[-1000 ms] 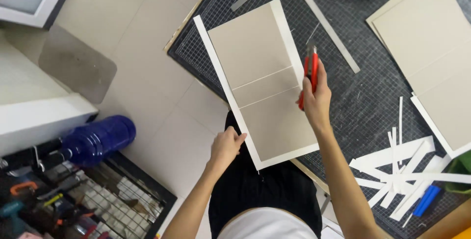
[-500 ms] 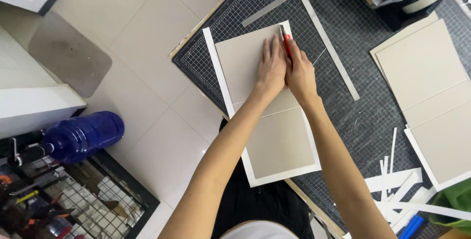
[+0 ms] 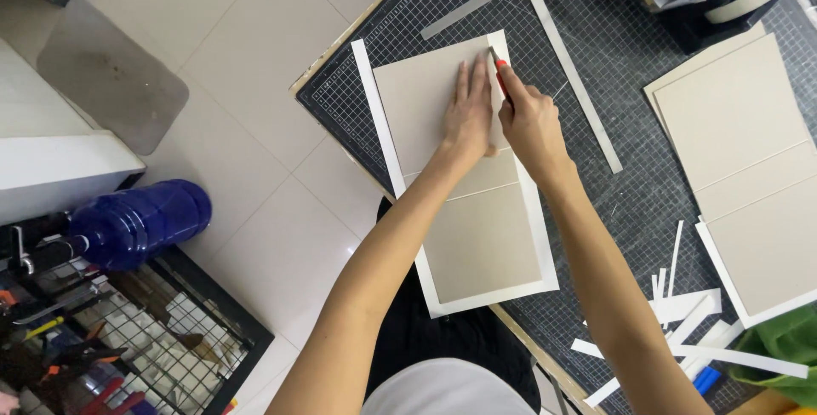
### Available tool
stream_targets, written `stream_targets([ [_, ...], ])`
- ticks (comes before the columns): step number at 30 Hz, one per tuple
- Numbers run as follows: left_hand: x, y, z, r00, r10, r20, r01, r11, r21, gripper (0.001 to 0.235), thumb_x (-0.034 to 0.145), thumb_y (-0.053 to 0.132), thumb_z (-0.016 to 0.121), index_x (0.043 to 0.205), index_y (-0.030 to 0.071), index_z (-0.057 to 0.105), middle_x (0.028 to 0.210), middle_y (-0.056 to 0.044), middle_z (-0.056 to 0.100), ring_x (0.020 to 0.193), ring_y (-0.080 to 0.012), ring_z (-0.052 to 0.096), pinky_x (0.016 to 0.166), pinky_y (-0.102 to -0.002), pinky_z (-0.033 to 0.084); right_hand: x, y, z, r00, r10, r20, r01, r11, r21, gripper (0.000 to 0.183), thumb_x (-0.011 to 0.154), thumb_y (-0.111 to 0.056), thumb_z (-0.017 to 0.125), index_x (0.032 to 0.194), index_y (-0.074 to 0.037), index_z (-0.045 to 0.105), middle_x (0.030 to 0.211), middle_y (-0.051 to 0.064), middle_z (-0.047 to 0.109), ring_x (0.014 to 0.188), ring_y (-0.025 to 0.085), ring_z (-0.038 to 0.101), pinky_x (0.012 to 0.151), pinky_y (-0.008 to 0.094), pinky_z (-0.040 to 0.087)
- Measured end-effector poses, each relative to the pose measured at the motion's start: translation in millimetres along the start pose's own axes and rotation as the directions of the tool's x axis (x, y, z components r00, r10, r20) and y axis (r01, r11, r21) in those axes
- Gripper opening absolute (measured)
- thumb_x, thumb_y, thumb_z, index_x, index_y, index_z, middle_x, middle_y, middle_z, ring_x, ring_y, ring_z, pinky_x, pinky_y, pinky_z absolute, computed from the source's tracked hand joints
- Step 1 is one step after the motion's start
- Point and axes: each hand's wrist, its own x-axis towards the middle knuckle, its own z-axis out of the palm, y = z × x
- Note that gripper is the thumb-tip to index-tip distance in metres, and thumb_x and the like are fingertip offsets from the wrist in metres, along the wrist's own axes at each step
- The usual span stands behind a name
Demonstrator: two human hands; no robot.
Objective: Scoring and folding cardboard sheets using a utility knife and a ruler on a cutting mat.
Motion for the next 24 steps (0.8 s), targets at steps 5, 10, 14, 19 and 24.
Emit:
stream_targets([
  [5,5,-2,13,1.0,-0.004,-0.009,0.004,0.999,0.041,0.144,0.05,0.042,0.102,0.157,-0.001,0.017,0.165,-0.019,-0.005,0.153,-0.0434,0.002,0.129,-0.037,0.022,-42,-12,-25,0.999,0.017,0.032,-0.016,1.0,-0.005,0.058,0.092,-0.011,0.057,0.147,-0.027,0.052,0.084,0.011,0.064,0.07,0.04,0.07,0.067,0.054,0.062],
  [10,13,-5,30,0.996,0.009,-0.084,0.006,0.985,0.172,0.154,0.053,0.056,0.099,0.157,-0.004,0.002,0.165,-0.015,-0.01,0.154,-0.0372,0.0,0.126,-0.036,0.022,-84,-21,-48,0.998,-0.034,0.047,0.025,0.984,0.175,0.057,0.095,0.004,0.052,0.149,-0.013,0.049,0.078,0.015,0.054,0.059,0.032,0.053,0.055,0.045,0.046],
  [14,10,-2,20,0.995,0.03,-0.097,-0.011,0.982,0.189,0.152,0.052,0.055,0.099,0.16,0.015,0.0,0.164,-0.021,-0.006,0.154,-0.0413,0.005,0.126,-0.038,0.024,-117,-20,-54,0.998,-0.032,0.058,0.021,0.985,0.172,0.054,0.098,0.005,0.052,0.149,-0.012,0.05,0.071,0.01,0.046,0.052,0.024,0.043,0.053,0.04,0.042],
  [19,8,2,6,0.994,0.01,0.105,-0.027,0.986,0.163,0.137,0.064,0.057,0.093,0.161,0.035,-0.001,0.157,-0.025,-0.026,0.15,-0.0465,-0.011,0.126,-0.048,0.02,-145,-26,-67,0.993,0.022,0.114,-0.047,0.975,0.216,0.055,0.097,0.004,0.051,0.149,-0.014,0.049,0.08,0.013,0.055,0.058,0.026,0.049,0.06,0.041,0.046],
  [24,4,5,0,0.993,-0.011,0.12,-0.014,0.978,0.209,0.136,0.065,0.061,0.09,0.161,0.035,-0.002,0.158,-0.024,-0.022,0.151,-0.045,-0.009,0.127,-0.046,0.017,-162,-27,-69,0.993,0.022,0.115,-0.045,0.977,0.208,0.052,0.099,0.003,0.052,0.149,-0.012,0.048,0.076,0.011,0.047,0.055,0.024,0.044,0.056,0.039,0.043],
])
